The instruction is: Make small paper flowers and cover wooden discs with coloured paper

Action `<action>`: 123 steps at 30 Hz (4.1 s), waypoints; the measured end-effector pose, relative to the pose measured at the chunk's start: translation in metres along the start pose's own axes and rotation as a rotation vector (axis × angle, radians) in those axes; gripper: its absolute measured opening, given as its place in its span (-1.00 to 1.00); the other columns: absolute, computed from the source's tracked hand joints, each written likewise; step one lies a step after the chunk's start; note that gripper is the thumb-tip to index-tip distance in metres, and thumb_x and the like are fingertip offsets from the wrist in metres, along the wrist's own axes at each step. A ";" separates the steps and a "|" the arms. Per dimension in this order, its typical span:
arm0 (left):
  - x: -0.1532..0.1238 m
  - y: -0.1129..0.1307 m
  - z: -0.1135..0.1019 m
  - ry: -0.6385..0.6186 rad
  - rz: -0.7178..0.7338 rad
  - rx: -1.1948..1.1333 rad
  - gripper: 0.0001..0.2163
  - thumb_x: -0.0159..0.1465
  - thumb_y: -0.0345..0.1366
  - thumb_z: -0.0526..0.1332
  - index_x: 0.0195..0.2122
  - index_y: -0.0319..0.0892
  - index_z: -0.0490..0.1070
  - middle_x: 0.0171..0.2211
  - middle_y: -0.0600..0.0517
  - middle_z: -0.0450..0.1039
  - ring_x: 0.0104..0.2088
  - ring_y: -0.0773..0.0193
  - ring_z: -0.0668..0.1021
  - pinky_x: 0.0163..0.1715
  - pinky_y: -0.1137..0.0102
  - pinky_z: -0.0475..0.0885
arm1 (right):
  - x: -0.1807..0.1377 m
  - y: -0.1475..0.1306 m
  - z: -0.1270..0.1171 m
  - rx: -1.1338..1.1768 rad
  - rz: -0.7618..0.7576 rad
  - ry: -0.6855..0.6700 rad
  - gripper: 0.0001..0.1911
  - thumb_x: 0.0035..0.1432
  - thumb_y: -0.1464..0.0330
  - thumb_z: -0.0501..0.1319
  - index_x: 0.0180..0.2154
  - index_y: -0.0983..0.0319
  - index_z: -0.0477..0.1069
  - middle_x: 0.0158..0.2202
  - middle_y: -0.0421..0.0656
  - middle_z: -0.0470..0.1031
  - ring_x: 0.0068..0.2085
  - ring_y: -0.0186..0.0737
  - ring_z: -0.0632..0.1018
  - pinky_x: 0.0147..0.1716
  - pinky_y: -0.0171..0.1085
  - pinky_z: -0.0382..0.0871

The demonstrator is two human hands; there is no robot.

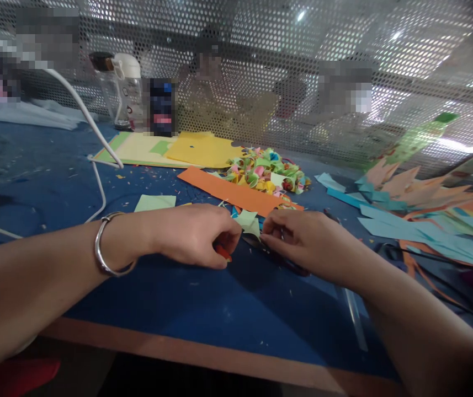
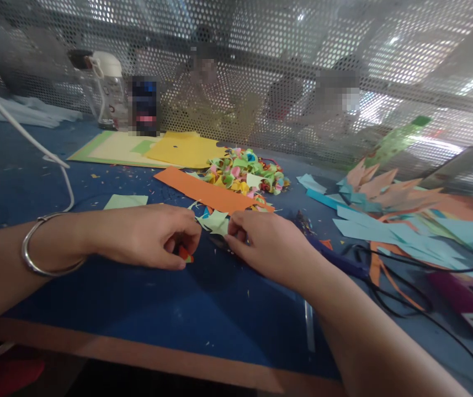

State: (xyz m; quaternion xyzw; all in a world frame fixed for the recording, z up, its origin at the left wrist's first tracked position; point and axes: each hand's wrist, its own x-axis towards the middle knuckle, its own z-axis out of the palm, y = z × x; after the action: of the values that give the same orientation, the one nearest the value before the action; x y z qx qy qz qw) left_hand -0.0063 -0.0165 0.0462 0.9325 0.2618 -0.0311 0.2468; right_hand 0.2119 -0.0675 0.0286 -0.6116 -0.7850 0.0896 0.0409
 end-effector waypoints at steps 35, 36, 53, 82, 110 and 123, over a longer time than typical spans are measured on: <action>0.017 -0.014 0.026 0.834 0.444 -0.076 -0.60 0.19 -0.58 0.16 0.05 -0.15 0.29 -0.05 -0.01 0.52 -0.23 0.36 0.61 -0.09 0.39 0.51 | -0.003 -0.012 -0.002 0.606 -0.112 0.315 -0.74 0.24 0.20 0.20 -0.37 0.24 0.48 -0.59 -0.26 0.40 -0.58 -0.38 0.35 -0.56 -0.36 0.18; 0.017 -0.014 0.026 0.838 0.443 -0.073 -0.60 0.19 -0.58 0.16 0.05 -0.14 0.29 -0.05 -0.01 0.52 -0.23 0.36 0.61 -0.09 0.38 0.51 | -0.003 -0.012 -0.002 0.616 -0.105 0.315 -0.75 0.24 0.21 0.20 -0.37 0.24 0.47 -0.59 -0.26 0.40 -0.57 -0.37 0.36 -0.56 -0.36 0.20; 0.016 -0.016 0.028 0.705 0.505 0.175 -0.64 0.35 -0.52 0.05 0.14 -0.12 0.24 -0.03 -0.06 0.47 -0.07 0.28 0.55 -0.11 0.43 0.47 | -0.001 -0.010 0.007 0.420 -0.085 0.368 -0.87 0.06 0.39 0.10 -0.41 0.22 0.41 -0.48 -0.20 0.48 -0.49 -0.31 0.42 -0.54 -0.34 0.23; 0.027 -0.020 0.032 0.522 0.231 -0.837 -0.71 0.23 -0.33 0.30 -0.04 -0.18 0.32 -0.23 -0.01 0.48 -0.18 0.30 0.56 -0.19 0.38 0.49 | 0.001 -0.014 0.011 0.539 -0.041 0.359 -0.89 0.15 0.32 0.20 -0.36 0.22 0.44 -0.48 -0.22 0.48 -0.49 -0.33 0.42 -0.51 -0.35 0.28; 0.026 -0.013 0.017 0.399 -0.077 -1.376 -0.94 0.11 -0.51 0.33 -0.47 -0.29 0.48 -0.49 0.07 0.51 -0.47 0.47 0.52 -0.34 0.48 0.44 | -0.004 -0.015 0.011 0.424 -0.167 0.413 -0.92 0.16 0.44 0.15 -0.33 0.20 0.42 -0.47 -0.24 0.46 -0.47 -0.35 0.45 -0.43 -0.36 0.32; 0.026 -0.027 0.007 -0.002 -0.219 -1.380 -0.92 0.07 -0.45 0.36 -0.48 -0.26 0.45 -0.55 0.07 0.50 -0.56 0.42 0.53 -0.57 0.57 0.36 | -0.007 -0.017 0.016 0.464 -0.232 0.307 -0.79 0.19 0.42 0.19 -0.10 0.17 0.41 -0.37 -0.21 0.55 -0.43 -0.32 0.54 -0.40 -0.35 0.41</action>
State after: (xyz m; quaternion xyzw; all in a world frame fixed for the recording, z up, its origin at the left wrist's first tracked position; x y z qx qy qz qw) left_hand 0.0026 0.0120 0.0232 0.5307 0.3140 0.1168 0.7785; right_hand 0.1947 -0.0802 0.0167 -0.4987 -0.7928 0.1676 0.3078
